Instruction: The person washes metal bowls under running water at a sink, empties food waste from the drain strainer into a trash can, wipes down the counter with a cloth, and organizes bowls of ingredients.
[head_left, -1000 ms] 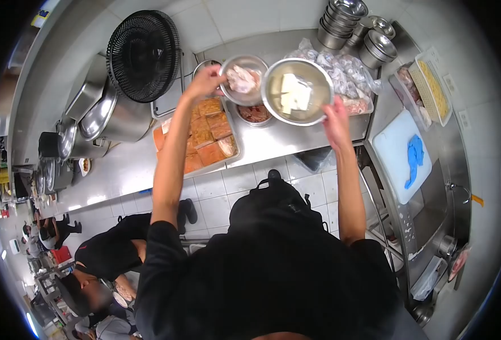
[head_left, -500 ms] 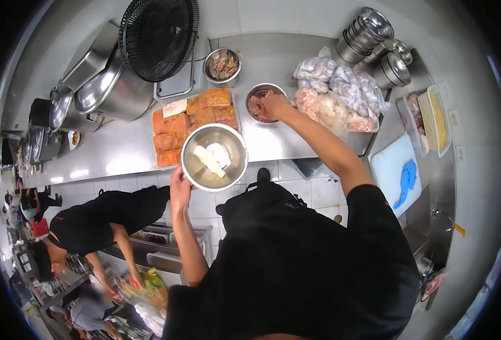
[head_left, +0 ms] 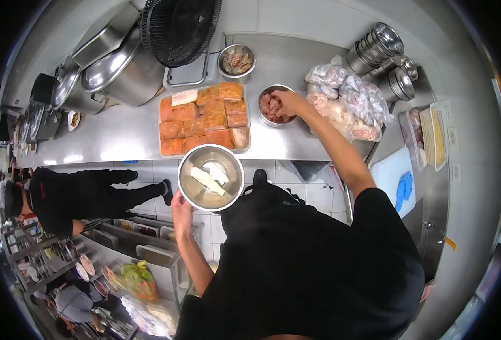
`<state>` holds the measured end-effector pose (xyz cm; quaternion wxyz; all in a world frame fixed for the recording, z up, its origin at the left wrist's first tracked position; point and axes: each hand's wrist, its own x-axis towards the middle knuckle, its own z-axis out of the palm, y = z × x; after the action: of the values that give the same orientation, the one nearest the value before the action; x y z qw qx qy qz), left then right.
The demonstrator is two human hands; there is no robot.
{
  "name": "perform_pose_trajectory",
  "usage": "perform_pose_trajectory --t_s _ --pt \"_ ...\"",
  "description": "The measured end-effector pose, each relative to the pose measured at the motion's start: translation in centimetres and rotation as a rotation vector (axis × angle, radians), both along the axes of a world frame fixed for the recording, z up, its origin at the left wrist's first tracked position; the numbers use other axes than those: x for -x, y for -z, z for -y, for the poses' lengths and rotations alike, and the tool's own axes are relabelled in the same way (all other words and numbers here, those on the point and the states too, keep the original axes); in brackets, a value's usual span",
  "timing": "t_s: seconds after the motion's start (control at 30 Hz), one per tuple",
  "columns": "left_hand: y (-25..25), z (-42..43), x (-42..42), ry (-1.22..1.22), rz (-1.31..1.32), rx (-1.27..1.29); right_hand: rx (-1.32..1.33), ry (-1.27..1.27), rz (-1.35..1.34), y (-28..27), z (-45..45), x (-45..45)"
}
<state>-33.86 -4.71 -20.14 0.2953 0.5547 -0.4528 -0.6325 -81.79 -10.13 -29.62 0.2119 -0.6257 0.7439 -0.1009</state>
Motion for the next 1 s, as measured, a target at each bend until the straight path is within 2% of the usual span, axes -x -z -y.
perform_pose_trajectory --t_s 0.03,0.13,0.2,0.27,0.37,0.4,0.5,0.53,0.6,0.67,0.77,0.87,0.93,1.0 --pt "0.2 0.0 0.0 0.007 0.001 -0.006 0.073 0.052 0.064 -0.2 -1.3 -0.5" --pt "0.8 -0.8 0.3 0.010 0.000 -0.025 -0.280 0.438 -0.001 -0.5 -6.1 -3.4" --pt "0.9 -1.0 0.9 0.024 -0.027 -0.024 -0.281 0.725 0.601 2.5 -8.5 -4.2" --pt "0.9 -1.0 1.2 0.050 -0.028 -0.027 -0.009 1.093 1.188 6.1 -9.2 -5.7" --pt "0.5 -0.9 1.9 0.082 -0.023 -0.046 0.441 1.308 1.448 10.5 -6.0 -7.1" --pt "0.1 -0.9 2.5 0.069 -0.042 -0.054 0.538 1.408 1.490 10.5 -5.0 -7.4" --pt "0.1 -0.4 3.5 0.091 -0.063 -0.084 0.547 1.513 1.500 11.2 -4.7 -9.3" --pt "0.3 0.2 4.0 0.111 -0.068 -0.094 0.628 1.614 1.557 8.5 -5.5 -11.0" --pt "1.0 1.6 5.6 0.117 -0.153 -0.092 0.643 1.617 1.626 8.5 -8.8 -12.4" --pt "1.2 2.5 8.3 0.151 -0.219 -0.082 0.642 1.689 1.641 6.9 -13.7 -13.6" --pt "1.8 4.1 14.2 0.239 -0.316 -0.001 0.587 1.516 1.626 7.6 -23.4 -14.7" --pt "4.8 4.4 20.2 0.263 -0.447 -0.055 0.640 1.642 1.515 6.6 -33.1 -16.5" --pt "9.5 4.5 24.4 0.207 -0.554 -0.097 0.696 1.706 1.453 5.8 -40.1 -17.3" --pt "11.7 4.1 26.4 0.145 -0.488 -0.044 0.842 1.875 1.359 4.1 -46.1 -18.6"
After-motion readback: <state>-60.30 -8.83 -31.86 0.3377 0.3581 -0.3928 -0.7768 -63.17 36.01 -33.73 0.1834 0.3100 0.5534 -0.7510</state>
